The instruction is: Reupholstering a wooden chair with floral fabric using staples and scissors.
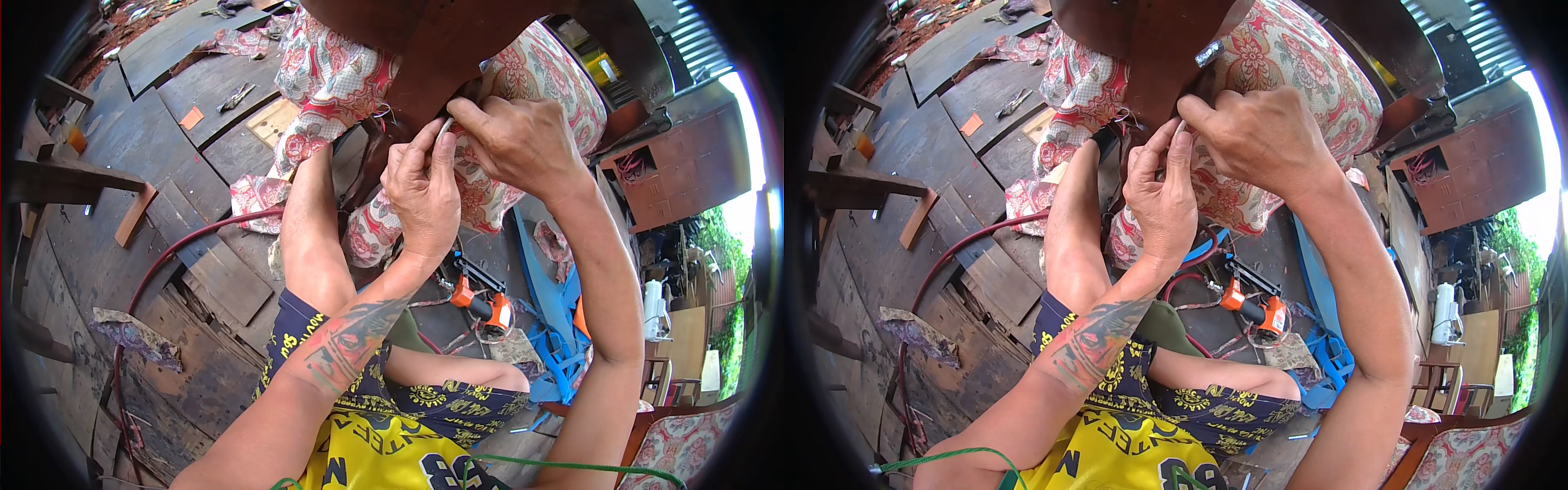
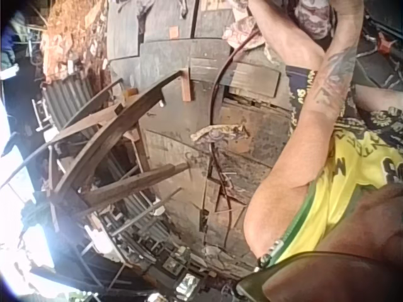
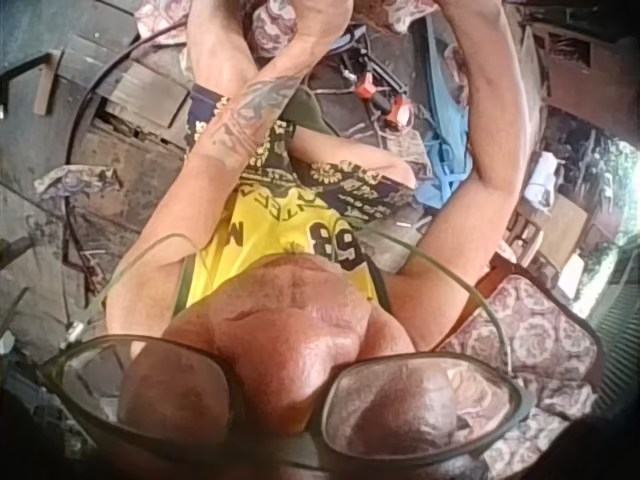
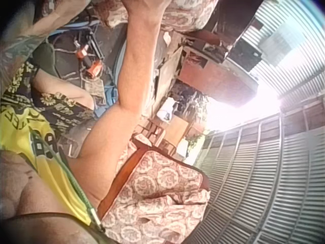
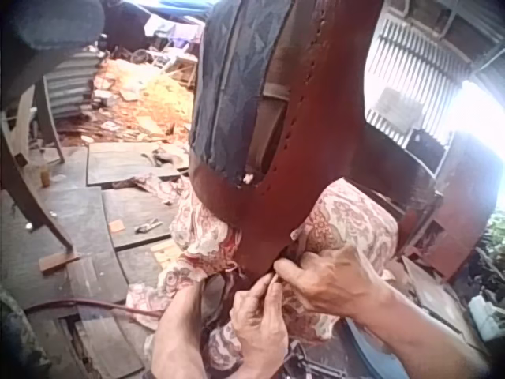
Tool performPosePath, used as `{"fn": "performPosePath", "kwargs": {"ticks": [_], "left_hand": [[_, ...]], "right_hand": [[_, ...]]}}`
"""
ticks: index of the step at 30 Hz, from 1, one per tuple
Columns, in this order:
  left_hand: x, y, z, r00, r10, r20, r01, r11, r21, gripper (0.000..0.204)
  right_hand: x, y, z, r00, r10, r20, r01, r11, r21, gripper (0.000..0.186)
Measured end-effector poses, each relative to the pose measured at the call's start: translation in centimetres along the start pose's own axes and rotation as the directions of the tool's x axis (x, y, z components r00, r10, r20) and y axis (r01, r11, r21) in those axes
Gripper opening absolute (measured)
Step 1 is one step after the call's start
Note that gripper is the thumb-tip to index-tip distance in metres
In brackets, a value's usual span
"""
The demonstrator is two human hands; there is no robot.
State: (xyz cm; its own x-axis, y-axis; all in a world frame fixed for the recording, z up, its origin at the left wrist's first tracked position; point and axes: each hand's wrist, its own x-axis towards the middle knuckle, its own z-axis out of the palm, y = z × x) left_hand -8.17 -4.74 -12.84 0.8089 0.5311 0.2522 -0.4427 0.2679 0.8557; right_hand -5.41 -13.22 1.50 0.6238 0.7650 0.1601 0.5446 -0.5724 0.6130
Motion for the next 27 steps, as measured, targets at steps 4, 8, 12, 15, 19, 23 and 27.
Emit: {"fn": "performPosePath", "kwargs": {"ticks": [4,8,12,15,19,23,27], "left_hand": [[0.3,-0.4,0.1,0.999,0.006,-0.041,-0.005,1.0,0.013,0.015],[0.3,-0.7,0.2,0.996,0.054,-0.076,-0.049,0.996,0.069,0.011],[0.5,-0.4,0.3,0.997,0.016,-0.079,-0.014,1.0,0.019,0.011],[0.6,-0.2,0.3,0.992,-0.091,-0.093,0.086,0.995,-0.051,0.014],[0.8,-0.4,0.2,0.975,-0.199,-0.1,0.195,0.979,-0.051,0.024],[1.4,-1.0,-0.6,0.982,-0.181,-0.056,0.182,0.983,0.014,0.027],[1.7,-1.2,-0.8,0.977,-0.214,-0.016,0.214,0.976,0.024,0.03]], "right_hand": [[-0.5,0.3,0.8,0.996,0.008,-0.085,-0.004,0.999,0.051,0.026],[-0.9,0.1,1.1,0.981,0.08,-0.174,-0.058,0.99,0.127,0.018],[-0.3,-0.6,0.4,0.991,0.125,-0.048,-0.12,0.988,0.097,0.024],[-0.2,-1.1,0.6,0.986,0.158,-0.052,-0.154,0.986,0.07,0.021],[-0.4,-1.8,3.4,0.927,0.219,-0.306,-0.183,0.973,0.142,0.015],[-0.5,-2.7,4.3,0.782,0.373,-0.499,-0.235,0.918,0.319,0.013],[-2.3,-3.6,5.9,0.715,0.345,-0.608,-0.225,0.937,0.267,0.021]]}}
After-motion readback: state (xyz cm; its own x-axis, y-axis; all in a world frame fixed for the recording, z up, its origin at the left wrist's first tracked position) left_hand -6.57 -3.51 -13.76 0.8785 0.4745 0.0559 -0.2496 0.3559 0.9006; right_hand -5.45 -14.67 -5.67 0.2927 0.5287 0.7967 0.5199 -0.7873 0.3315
